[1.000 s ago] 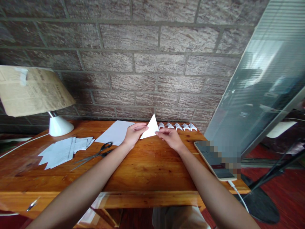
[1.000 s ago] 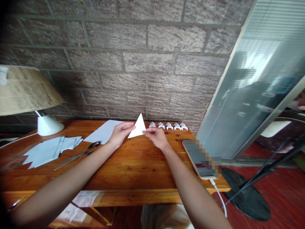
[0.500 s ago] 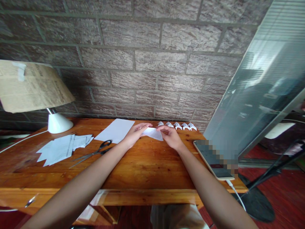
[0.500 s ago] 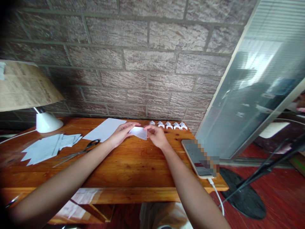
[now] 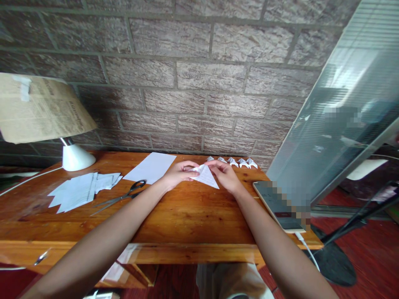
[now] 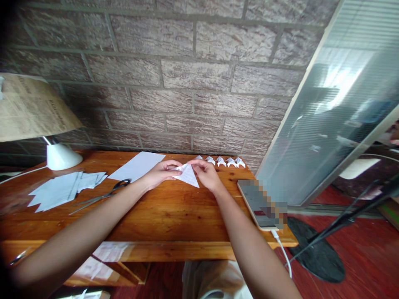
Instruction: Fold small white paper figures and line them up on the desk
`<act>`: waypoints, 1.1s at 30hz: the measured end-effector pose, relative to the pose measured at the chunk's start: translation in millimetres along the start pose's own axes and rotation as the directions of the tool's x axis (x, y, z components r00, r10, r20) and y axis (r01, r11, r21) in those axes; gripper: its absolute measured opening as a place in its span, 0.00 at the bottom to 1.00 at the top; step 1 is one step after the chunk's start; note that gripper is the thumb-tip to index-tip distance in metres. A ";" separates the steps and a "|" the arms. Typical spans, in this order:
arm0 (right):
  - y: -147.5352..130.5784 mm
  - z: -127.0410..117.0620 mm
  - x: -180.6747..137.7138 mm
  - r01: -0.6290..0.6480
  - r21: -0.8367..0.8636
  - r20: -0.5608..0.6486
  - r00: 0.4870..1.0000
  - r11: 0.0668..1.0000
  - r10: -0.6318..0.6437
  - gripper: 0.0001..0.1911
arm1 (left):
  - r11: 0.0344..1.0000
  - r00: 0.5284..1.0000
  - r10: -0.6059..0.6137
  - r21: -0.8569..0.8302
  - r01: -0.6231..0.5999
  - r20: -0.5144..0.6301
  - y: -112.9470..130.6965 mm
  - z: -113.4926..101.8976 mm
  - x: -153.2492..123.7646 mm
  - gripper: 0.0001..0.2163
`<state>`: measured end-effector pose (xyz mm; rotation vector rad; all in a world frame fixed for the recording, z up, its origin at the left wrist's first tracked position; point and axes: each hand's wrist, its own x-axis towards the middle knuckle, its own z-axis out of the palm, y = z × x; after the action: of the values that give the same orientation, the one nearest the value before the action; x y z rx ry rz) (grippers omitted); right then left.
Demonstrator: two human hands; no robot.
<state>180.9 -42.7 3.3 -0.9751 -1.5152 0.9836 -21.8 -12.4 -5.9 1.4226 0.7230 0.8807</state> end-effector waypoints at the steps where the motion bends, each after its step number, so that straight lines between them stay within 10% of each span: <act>1: -0.4 0.1 0.0 -0.031 0.039 -0.010 0.999 0.999 0.031 0.15 | 1.000 1.000 0.020 -0.006 -0.020 -0.003 -2.0 -0.1 1.5 0.23; 24: -6.1 2.5 -2.6 -0.108 0.068 -0.001 0.994 0.992 0.109 0.16 | 0.996 0.999 0.034 0.082 -0.036 0.022 -6.4 6.9 1.9 0.19; 33: -9.7 -10.5 -4.7 -0.340 0.292 0.103 0.940 0.894 0.324 0.15 | 1.000 1.000 0.010 0.025 -0.009 -0.013 -5.0 4.9 2.0 0.21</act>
<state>191.0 -49.4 12.3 -1.0056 -1.2076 1.4522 -16.2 -13.0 -10.5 1.4451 0.7400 0.8915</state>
